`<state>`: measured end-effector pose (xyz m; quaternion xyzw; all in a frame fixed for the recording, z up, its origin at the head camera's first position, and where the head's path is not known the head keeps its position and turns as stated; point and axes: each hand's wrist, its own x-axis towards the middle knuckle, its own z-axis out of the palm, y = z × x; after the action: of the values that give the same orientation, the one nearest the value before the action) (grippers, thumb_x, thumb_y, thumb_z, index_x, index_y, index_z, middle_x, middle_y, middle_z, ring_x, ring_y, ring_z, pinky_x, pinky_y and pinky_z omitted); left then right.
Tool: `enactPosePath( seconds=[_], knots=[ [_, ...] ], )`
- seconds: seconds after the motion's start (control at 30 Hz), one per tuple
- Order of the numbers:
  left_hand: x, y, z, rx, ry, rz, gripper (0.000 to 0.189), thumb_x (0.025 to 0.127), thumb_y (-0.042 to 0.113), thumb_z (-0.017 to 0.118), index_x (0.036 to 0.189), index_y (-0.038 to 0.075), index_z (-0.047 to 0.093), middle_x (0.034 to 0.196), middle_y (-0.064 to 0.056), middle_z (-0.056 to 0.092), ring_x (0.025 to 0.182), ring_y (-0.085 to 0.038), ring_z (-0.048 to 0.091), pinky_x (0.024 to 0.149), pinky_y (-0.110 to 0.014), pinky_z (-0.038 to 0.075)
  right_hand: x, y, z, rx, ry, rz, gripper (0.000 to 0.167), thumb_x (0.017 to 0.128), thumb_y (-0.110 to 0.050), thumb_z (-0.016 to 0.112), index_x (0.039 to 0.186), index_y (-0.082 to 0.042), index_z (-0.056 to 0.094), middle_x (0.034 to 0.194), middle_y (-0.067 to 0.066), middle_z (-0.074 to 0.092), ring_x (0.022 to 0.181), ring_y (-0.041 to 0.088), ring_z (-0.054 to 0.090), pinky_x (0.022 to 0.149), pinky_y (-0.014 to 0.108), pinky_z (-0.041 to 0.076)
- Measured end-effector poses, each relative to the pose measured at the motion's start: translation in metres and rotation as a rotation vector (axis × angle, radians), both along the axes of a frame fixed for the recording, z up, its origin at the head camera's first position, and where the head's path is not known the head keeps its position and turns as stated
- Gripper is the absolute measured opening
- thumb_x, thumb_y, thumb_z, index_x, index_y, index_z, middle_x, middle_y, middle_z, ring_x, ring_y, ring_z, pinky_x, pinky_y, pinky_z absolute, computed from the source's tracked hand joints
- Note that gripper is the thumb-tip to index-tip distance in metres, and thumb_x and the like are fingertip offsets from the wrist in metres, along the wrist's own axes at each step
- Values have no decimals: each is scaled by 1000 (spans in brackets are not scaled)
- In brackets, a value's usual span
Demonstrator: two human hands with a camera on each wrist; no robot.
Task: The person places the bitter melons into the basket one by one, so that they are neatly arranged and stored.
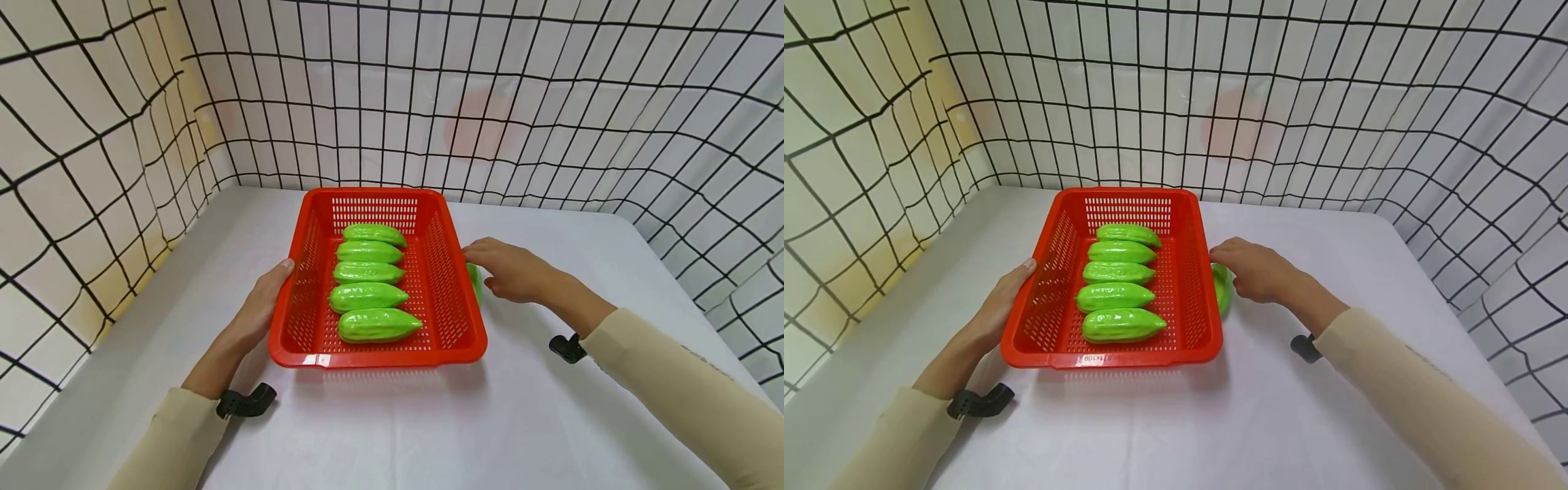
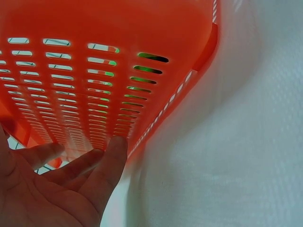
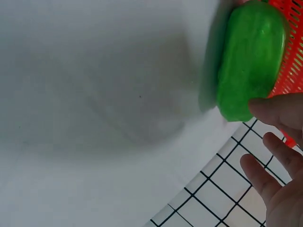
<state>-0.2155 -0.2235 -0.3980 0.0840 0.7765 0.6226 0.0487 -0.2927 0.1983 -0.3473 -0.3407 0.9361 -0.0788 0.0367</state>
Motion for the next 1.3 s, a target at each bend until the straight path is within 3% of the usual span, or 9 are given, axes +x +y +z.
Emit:
enactPosePath(
  seconds=[0.3, 0.77, 1.1, 1.3],
  knots=[
    [-2, 0, -1, 23, 0, -1, 67, 108, 54, 30, 147, -1, 40, 114, -29, 60, 80, -18, 73, 74, -32, 62, -2, -2, -15, -19, -29, 81, 67, 78, 13, 72, 137, -18, 60, 144, 0, 57, 140, 26, 45, 104, 53, 50],
    [0, 1, 1, 5, 7, -6, 69, 107, 56, 31, 149, 2, 39, 119, -29, 60, 85, -23, 75, 76, -34, 62, -1, 6, -29, -65, -12, 111, 59, 77, 14, 72, 128, -14, 66, 138, 3, 61, 136, 28, 49, 106, 53, 48],
    [-1, 1, 1, 21, 2, -4, 68, 108, 55, 30, 148, 0, 40, 118, -29, 59, 84, -20, 73, 76, -32, 62, -1, 21, -28, -89, -64, 5, 60, 81, 13, 70, 133, -15, 63, 134, 3, 62, 127, 26, 53, 105, 51, 50],
    [-1, 1, 0, 24, 3, 3, 69, 108, 54, 29, 148, -1, 39, 118, -30, 59, 84, -19, 72, 76, -30, 62, -5, 36, -26, -91, -72, -53, 52, 81, 14, 69, 129, -7, 63, 127, 6, 64, 124, 31, 53, 106, 55, 47]
  ],
)
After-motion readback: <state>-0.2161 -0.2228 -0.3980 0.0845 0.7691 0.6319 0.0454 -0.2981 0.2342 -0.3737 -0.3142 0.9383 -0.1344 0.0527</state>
